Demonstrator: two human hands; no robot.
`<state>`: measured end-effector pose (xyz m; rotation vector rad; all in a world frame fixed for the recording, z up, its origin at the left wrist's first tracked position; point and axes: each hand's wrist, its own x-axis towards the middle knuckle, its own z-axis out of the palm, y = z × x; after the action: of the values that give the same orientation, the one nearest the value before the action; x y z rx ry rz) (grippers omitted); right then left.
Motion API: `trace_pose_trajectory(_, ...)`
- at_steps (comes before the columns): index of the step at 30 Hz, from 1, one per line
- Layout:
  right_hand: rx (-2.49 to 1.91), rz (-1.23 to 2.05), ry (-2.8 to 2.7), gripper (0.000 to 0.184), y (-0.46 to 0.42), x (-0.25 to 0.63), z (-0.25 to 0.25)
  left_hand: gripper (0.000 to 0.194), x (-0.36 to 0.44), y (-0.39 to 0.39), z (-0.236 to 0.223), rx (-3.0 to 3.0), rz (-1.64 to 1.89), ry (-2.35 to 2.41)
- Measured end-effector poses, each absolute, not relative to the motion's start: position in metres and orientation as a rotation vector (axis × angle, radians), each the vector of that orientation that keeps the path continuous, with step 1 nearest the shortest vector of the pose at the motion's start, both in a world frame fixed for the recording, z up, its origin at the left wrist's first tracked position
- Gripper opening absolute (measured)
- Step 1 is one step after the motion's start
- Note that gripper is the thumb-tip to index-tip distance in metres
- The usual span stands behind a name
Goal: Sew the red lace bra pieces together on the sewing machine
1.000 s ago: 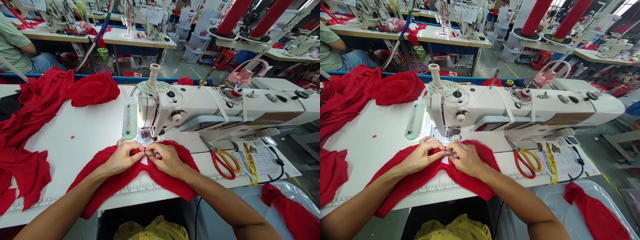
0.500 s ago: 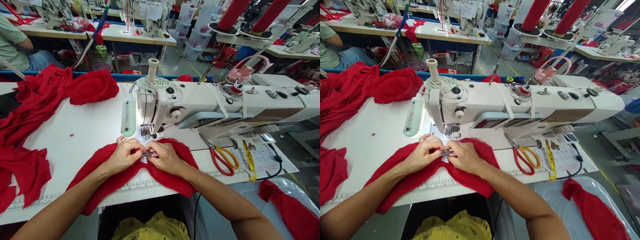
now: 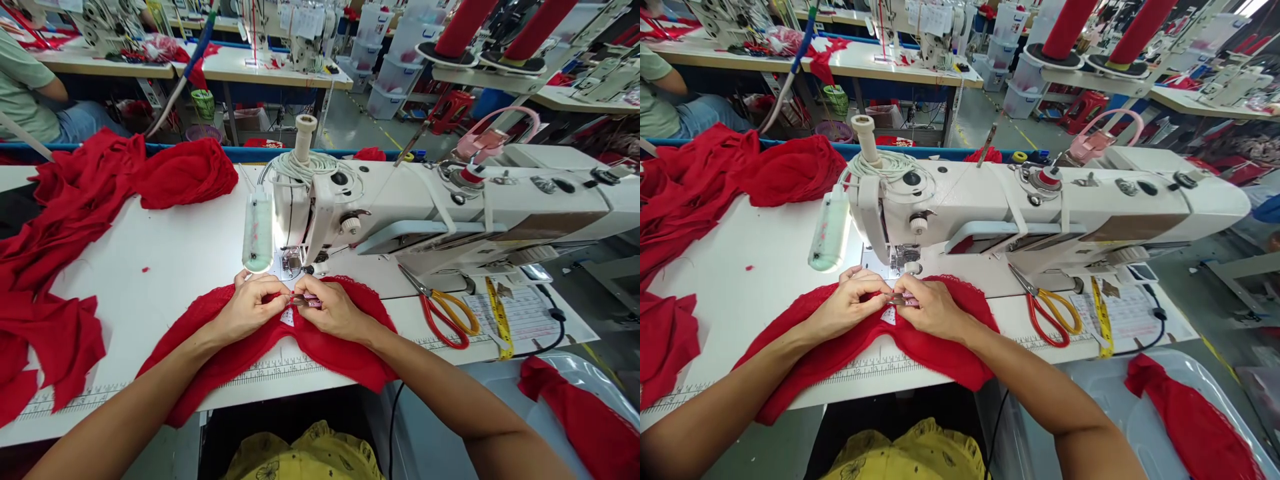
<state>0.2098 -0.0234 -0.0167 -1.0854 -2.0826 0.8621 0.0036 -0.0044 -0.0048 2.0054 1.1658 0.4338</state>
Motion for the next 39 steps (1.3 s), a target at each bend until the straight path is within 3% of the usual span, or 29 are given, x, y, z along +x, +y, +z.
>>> trace_pose_trajectory(9,-1.169,0.988,-1.970,0.007,-0.021,0.206,-0.016,0.023,0.006,-0.006,-0.002,1.992,0.455,1.196)
trace_pose_trajectory(18,-1.182,0.707,-1.948,0.005,-0.017,0.211,-0.029,0.025,0.008,-0.007,-0.007,1.987,0.524,1.257)
trace_pose_trajectory(26,-1.333,0.723,-2.133,0.027,-0.018,0.217,-0.013,0.029,0.007,-0.008,-0.004,1.987,0.563,1.230)
trace_pose_trajectory(28,-1.414,0.641,-2.147,0.024,-0.021,0.217,-0.006,0.028,0.006,-0.008,-0.002,1.981,0.541,1.217)
trace_pose_trajectory(31,-1.501,0.381,-2.202,0.035,-0.031,0.218,0.003,0.026,0.004,-0.008,-0.002,1.990,0.523,1.201)
trace_pose_trajectory(35,-1.400,0.063,-2.372,0.021,-0.045,0.220,0.005,0.026,0.002,-0.006,-0.004,2.001,0.522,1.179)
trace_pose_trajectory(39,-1.334,-0.102,-2.486,0.021,-0.046,0.218,0.001,0.026,0.001,-0.006,-0.007,2.016,0.524,1.173)
